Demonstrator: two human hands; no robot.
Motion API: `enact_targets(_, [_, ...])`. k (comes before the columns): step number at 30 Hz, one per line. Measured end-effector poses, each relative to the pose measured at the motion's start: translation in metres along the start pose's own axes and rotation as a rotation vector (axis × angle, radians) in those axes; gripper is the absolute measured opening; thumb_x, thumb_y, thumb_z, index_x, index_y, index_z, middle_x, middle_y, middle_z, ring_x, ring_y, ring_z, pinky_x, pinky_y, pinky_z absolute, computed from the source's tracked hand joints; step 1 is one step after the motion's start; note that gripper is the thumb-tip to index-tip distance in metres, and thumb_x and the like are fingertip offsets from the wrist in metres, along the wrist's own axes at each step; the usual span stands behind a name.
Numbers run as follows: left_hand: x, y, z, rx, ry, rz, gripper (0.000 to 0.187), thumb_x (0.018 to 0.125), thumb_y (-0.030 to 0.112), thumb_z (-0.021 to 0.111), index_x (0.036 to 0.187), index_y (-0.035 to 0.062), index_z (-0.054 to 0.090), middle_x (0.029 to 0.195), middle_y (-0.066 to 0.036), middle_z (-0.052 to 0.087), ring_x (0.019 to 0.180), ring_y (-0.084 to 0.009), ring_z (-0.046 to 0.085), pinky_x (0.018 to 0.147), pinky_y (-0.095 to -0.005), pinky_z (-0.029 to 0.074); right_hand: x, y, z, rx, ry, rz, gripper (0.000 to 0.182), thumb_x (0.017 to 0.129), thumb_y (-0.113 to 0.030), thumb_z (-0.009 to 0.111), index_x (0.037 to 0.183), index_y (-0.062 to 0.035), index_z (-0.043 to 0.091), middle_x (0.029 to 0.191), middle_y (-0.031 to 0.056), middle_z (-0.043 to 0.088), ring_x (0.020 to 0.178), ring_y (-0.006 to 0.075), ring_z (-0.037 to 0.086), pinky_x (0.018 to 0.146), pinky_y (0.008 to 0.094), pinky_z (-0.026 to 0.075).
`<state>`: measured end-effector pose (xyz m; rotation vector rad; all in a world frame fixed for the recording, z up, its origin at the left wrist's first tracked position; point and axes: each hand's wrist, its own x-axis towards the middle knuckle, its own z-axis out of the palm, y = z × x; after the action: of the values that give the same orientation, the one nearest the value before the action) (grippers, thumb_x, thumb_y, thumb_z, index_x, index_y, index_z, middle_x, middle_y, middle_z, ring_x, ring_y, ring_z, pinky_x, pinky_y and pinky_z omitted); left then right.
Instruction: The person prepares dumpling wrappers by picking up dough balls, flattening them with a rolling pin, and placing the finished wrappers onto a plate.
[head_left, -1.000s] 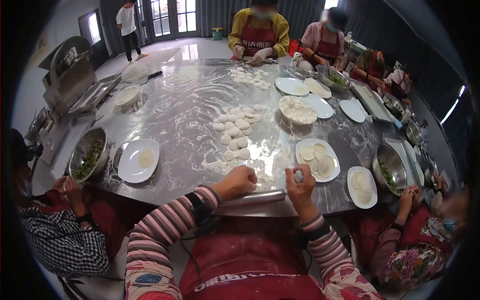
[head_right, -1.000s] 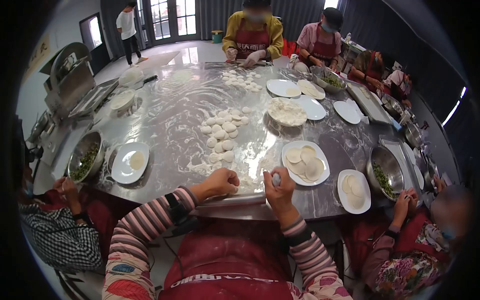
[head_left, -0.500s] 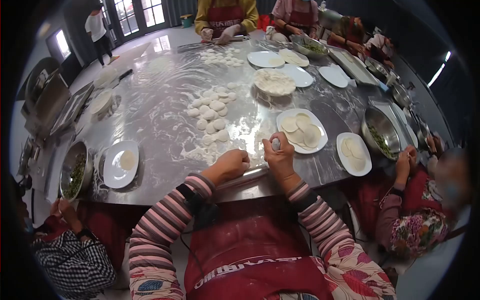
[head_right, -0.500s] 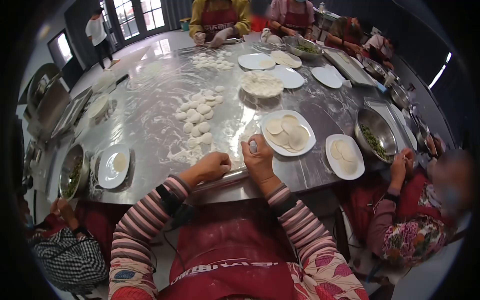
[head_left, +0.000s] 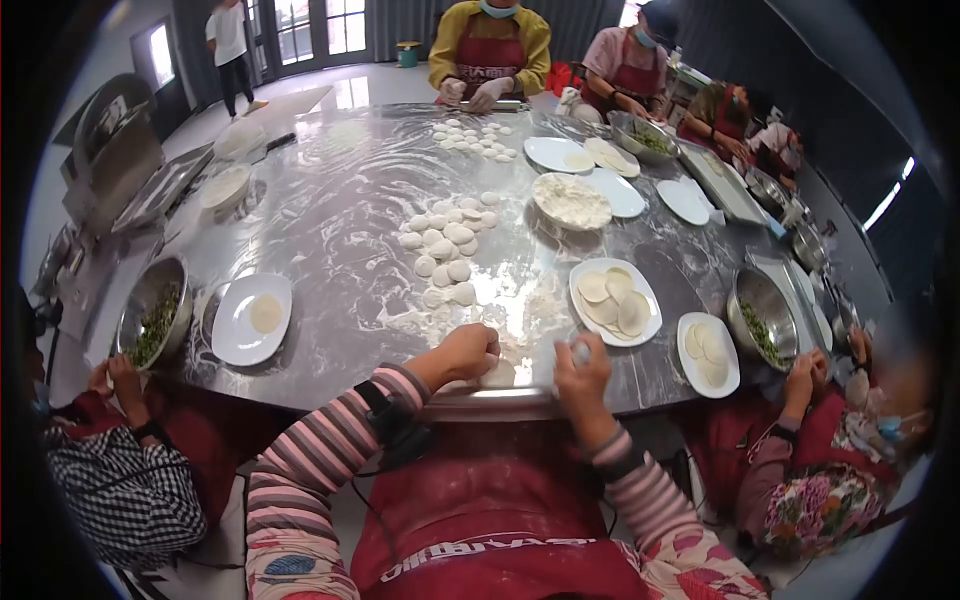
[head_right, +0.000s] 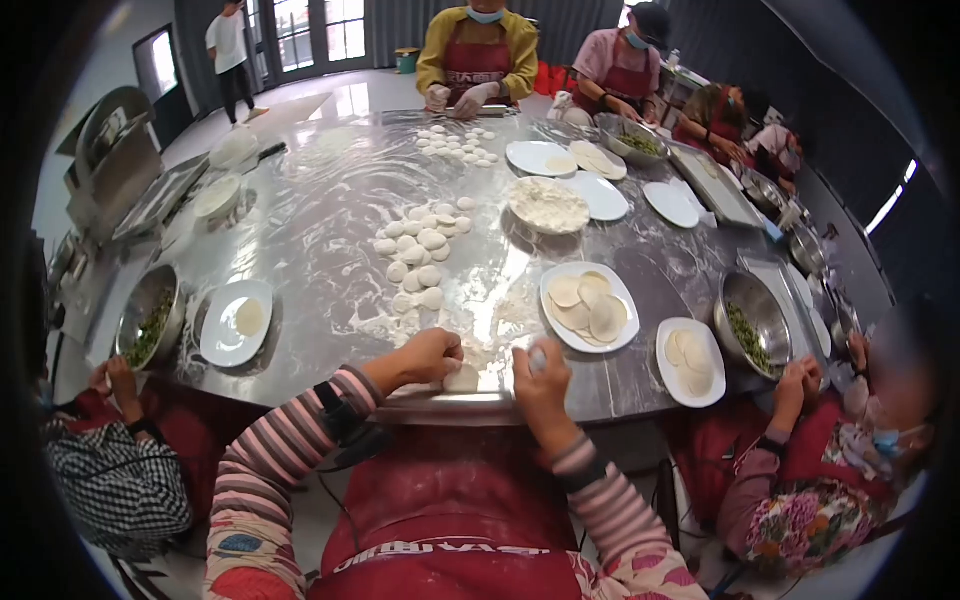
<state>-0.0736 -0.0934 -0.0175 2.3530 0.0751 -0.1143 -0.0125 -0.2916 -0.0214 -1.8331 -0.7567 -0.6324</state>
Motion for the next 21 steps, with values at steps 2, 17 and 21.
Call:
enact_targets(2, [-0.004, -0.006, -0.001, -0.082, -0.036, -0.028, 0.011, 0.070, 0.009, 0.063, 0.079, 0.0023, 0.061, 0.075, -0.012, 0.063, 0.071, -0.0244, 0.059, 0.066, -0.0351, 0.046, -0.015, 0.000, -0.006, 0.229, -0.030, 0.236, 0.018, 0.073, -0.002, 0.067, 0.078, -0.0050, 0.049, 0.061, 0.0130, 0.051, 0.050, 0.0297, 0.052, 0.049, 0.0376, 0.042])
enact_targets(17, [-0.006, 0.001, -0.005, -0.018, -0.130, 0.047, 0.017, 0.073, 0.015, 0.060, 0.084, 0.0019, 0.063, 0.080, -0.019, 0.064, 0.079, -0.0339, 0.061, 0.070, -0.0397, 0.047, 0.009, 0.000, 0.006, -0.041, -0.004, -0.021, 0.021, 0.073, -0.003, 0.068, 0.079, -0.0039, 0.048, 0.061, 0.0132, 0.052, 0.053, 0.0309, 0.054, 0.050, 0.0371, 0.043])
enact_targets(21, [0.009, 0.015, -0.004, 0.105, -0.066, 0.043, 0.017, 0.076, 0.015, 0.059, 0.085, 0.0017, 0.064, 0.082, -0.020, 0.064, 0.080, -0.0338, 0.062, 0.070, -0.0399, 0.047, 0.040, 0.002, 0.036, 0.073, -0.029, 0.054, 0.018, 0.074, -0.003, 0.066, 0.079, -0.0032, 0.049, 0.063, 0.0160, 0.051, 0.056, 0.0343, 0.053, 0.051, 0.0392, 0.041])
